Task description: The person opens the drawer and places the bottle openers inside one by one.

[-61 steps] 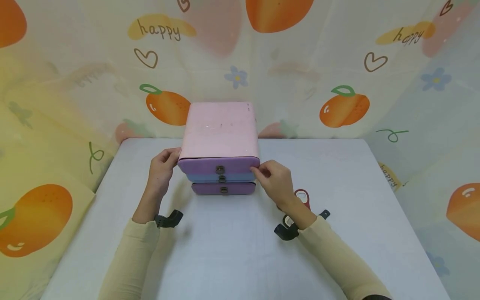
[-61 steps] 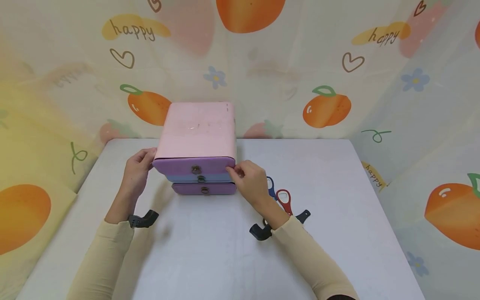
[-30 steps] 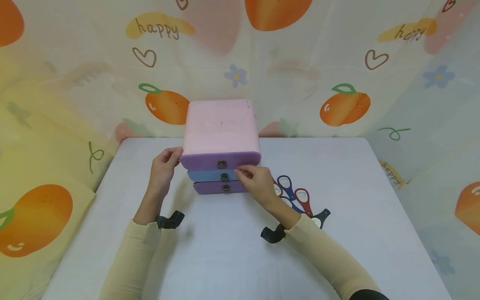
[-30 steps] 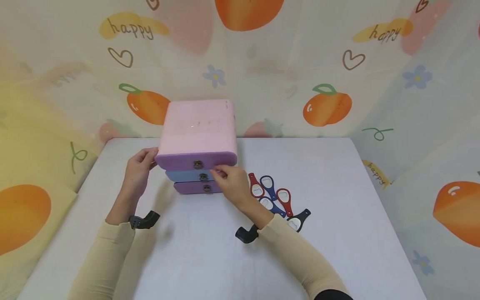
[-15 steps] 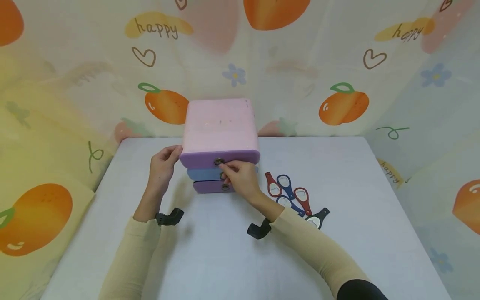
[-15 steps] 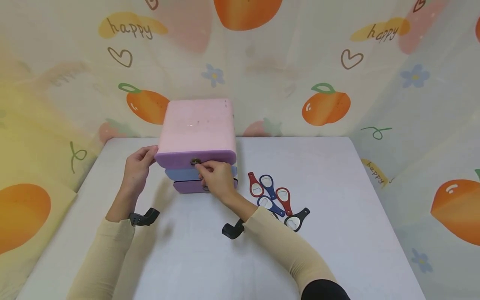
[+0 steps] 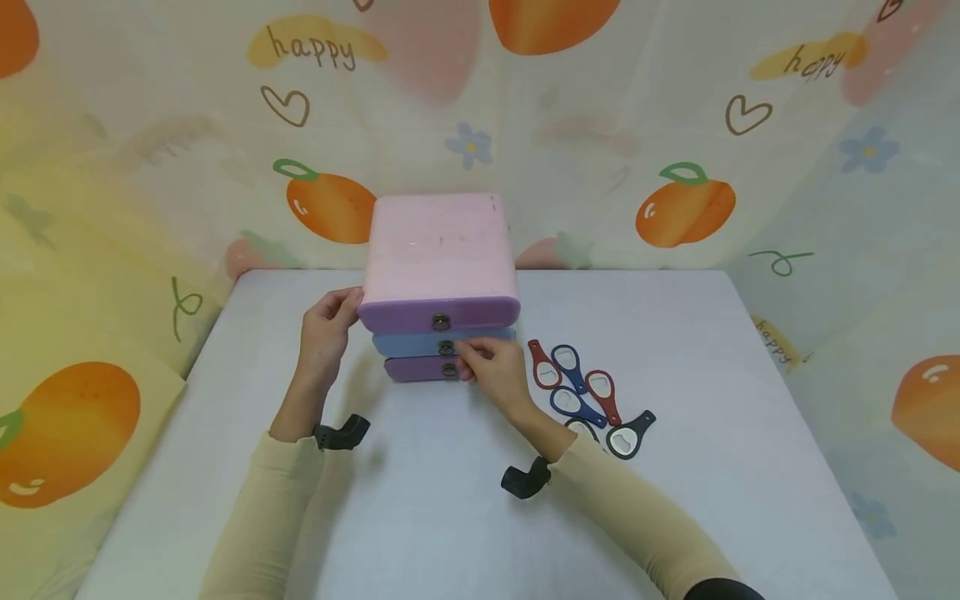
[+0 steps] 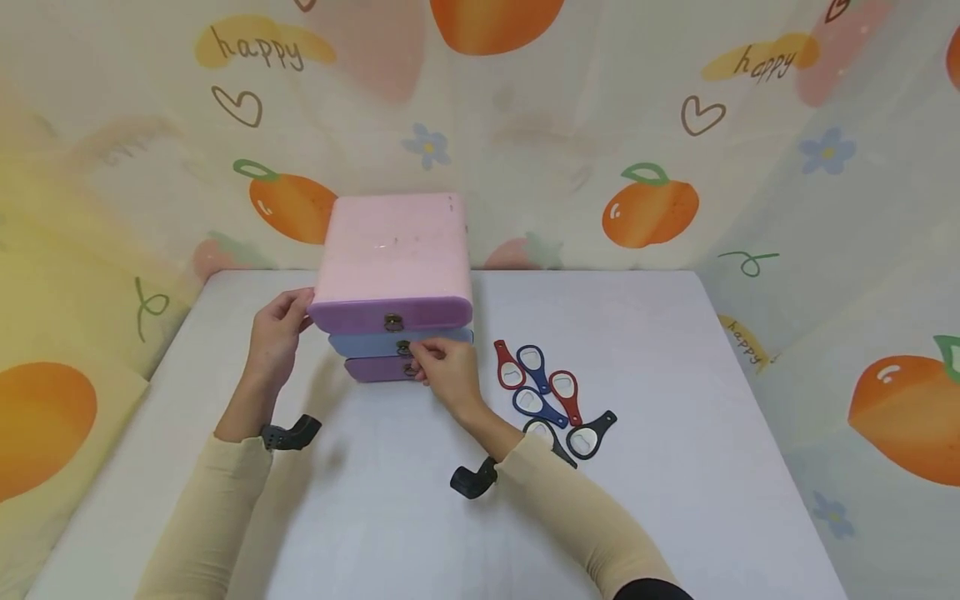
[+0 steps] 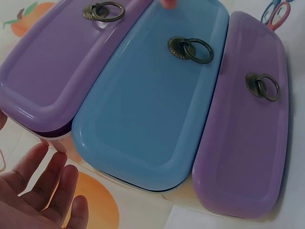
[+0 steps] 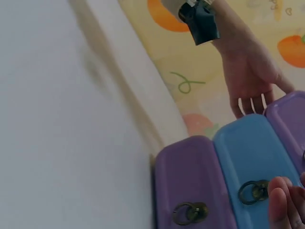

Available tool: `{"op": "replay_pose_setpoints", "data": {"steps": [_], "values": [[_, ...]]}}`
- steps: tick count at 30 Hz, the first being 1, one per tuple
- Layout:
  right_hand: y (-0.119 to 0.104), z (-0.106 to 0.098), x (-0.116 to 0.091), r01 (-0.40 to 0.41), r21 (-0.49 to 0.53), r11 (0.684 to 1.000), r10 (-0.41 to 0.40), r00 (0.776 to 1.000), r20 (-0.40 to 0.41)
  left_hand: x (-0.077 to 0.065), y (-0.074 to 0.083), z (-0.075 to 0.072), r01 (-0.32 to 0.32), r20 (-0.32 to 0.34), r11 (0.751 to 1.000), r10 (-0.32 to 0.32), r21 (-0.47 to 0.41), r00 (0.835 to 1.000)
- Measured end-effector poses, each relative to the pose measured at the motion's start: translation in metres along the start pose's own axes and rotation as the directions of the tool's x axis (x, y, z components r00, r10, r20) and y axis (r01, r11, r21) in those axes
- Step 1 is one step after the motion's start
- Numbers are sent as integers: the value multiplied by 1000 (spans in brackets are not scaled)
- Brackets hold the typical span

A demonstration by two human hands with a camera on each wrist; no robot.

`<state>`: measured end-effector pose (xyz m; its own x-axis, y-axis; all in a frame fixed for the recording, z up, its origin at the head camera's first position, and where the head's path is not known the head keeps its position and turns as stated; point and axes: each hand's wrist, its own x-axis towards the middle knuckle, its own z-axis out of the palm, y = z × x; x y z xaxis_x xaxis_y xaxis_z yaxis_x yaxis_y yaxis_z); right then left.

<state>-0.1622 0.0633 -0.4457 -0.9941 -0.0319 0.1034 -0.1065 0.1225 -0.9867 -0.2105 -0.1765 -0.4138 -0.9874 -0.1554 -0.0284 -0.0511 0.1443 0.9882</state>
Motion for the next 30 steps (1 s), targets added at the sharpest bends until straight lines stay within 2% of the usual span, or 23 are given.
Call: {"op": "replay_pose_setpoints", "data": {"steps": [6,13,15,22,26,30], "values": [[11,4,-5,-112,39,993,112,994,-8,0,0,3,-20,-15,1000,20,-6,1000],[-7,10,-15,-122,74,990,123,992,-6,-2,1,3,-8,-20,1000,8,-21,1000],[-5,12,-15,-114,80,990,115,993,-13,-3,2,3,-1,-16,1000,1,-20,1000],[29,26,-6,-127,140,982,132,991,-27,-4,2,3,11,-2,1000,-11,-10,1000],[33,32,-2,-176,215,961,185,983,-19,-3,1,3,8,-12,1000,-8,0,1000],[35,34,1,-249,301,921,258,966,11,-3,0,4,7,-22,1000,-7,12,1000]]}}
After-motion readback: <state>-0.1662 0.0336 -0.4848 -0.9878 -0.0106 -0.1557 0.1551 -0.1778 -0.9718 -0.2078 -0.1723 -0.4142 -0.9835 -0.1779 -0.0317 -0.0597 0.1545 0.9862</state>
